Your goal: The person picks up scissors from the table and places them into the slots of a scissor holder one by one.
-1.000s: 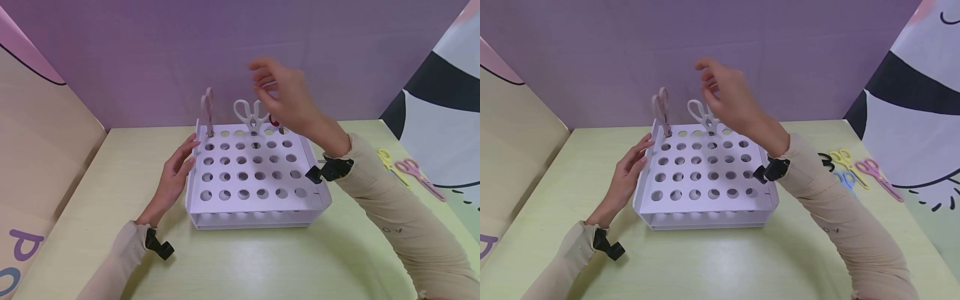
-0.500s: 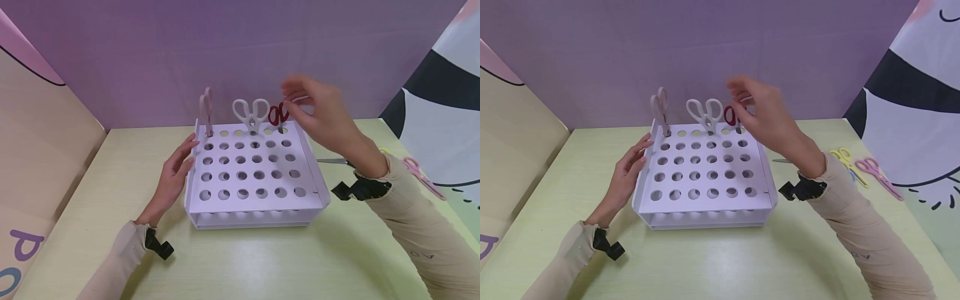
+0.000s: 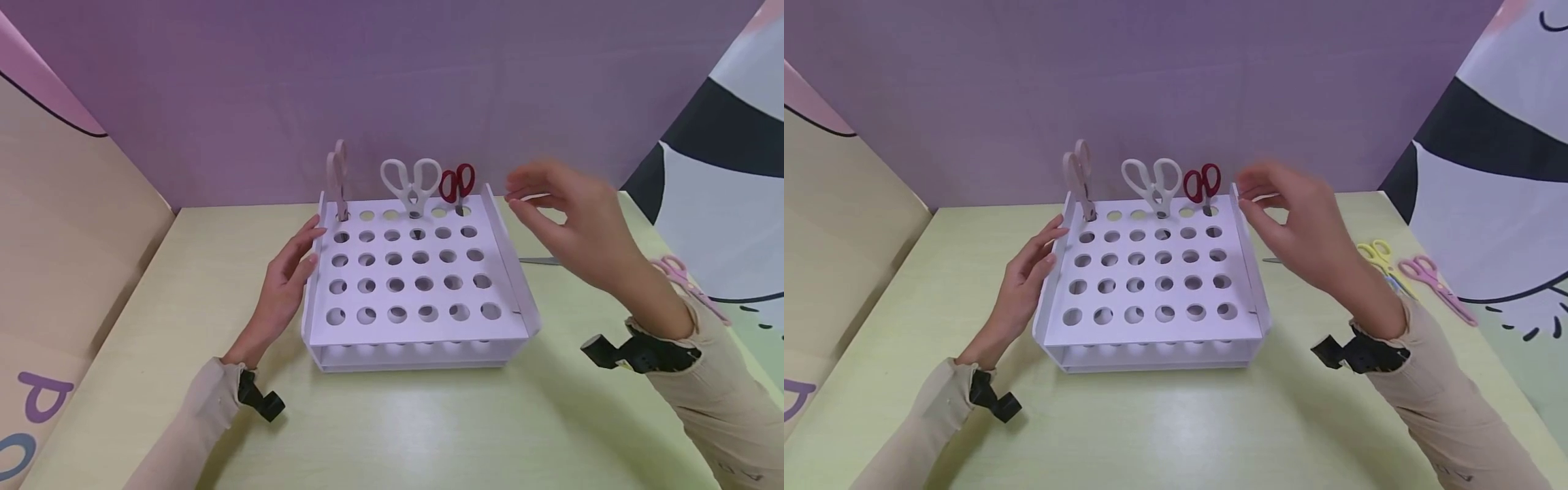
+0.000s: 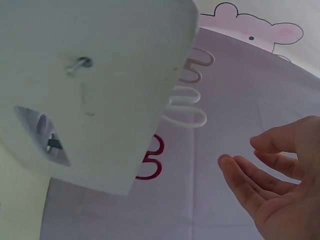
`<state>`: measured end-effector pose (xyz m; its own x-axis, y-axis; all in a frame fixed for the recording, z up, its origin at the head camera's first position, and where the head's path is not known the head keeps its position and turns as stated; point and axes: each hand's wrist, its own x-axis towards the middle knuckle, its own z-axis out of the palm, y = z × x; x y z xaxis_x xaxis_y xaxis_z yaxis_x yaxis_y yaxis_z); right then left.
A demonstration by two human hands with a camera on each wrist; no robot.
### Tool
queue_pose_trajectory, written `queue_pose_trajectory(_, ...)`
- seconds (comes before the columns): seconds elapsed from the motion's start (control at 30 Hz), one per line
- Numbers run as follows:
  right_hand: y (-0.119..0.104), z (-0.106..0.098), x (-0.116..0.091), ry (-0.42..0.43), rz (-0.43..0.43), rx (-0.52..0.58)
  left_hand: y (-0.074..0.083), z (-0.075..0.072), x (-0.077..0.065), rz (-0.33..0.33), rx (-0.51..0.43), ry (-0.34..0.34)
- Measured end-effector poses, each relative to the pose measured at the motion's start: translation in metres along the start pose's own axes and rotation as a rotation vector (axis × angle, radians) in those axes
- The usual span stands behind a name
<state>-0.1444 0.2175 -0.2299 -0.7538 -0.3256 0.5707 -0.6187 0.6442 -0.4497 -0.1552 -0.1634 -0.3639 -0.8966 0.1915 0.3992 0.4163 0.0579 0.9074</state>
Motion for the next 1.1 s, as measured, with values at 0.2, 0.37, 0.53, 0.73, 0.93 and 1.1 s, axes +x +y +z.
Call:
queue_pose_trajectory(0.2, 0.017, -0.005, -0.016, 0.005, 0.052, -0.027, 0.000, 0.000, 0.000, -0.001, 0.001, 0.003)
queue_pose_trajectory(0.37, 0.045, -0.009, -0.029, 0.030, 0.088, -0.043, 0.000, 0.000, 0.000, -0.002, -0.004, 0.000)
queue_pose_trajectory(0.53, 0.075, -0.013, -0.042, 0.015, 0.178, -0.060, 0.000, 0.000, 0.000, -0.001, -0.005, -0.003)
queue_pose_trajectory(0.73, 0.108, -0.018, -0.054, -0.104, 0.320, -0.070, 0.000, 0.000, 0.000, -0.008, 0.005, -0.001)
queue_pose_trajectory(0.93, 0.139, -0.020, -0.067, -0.223, 0.388, -0.109, -0.001, 0.002, 0.000, -0.006, 0.004, 0.008)
queue_pose_trajectory(1.1, 0.167, -0.020, -0.076, -0.240, 0.375, -0.165, 0.000, 0.001, 0.001, -0.002, 0.005, 0.006)
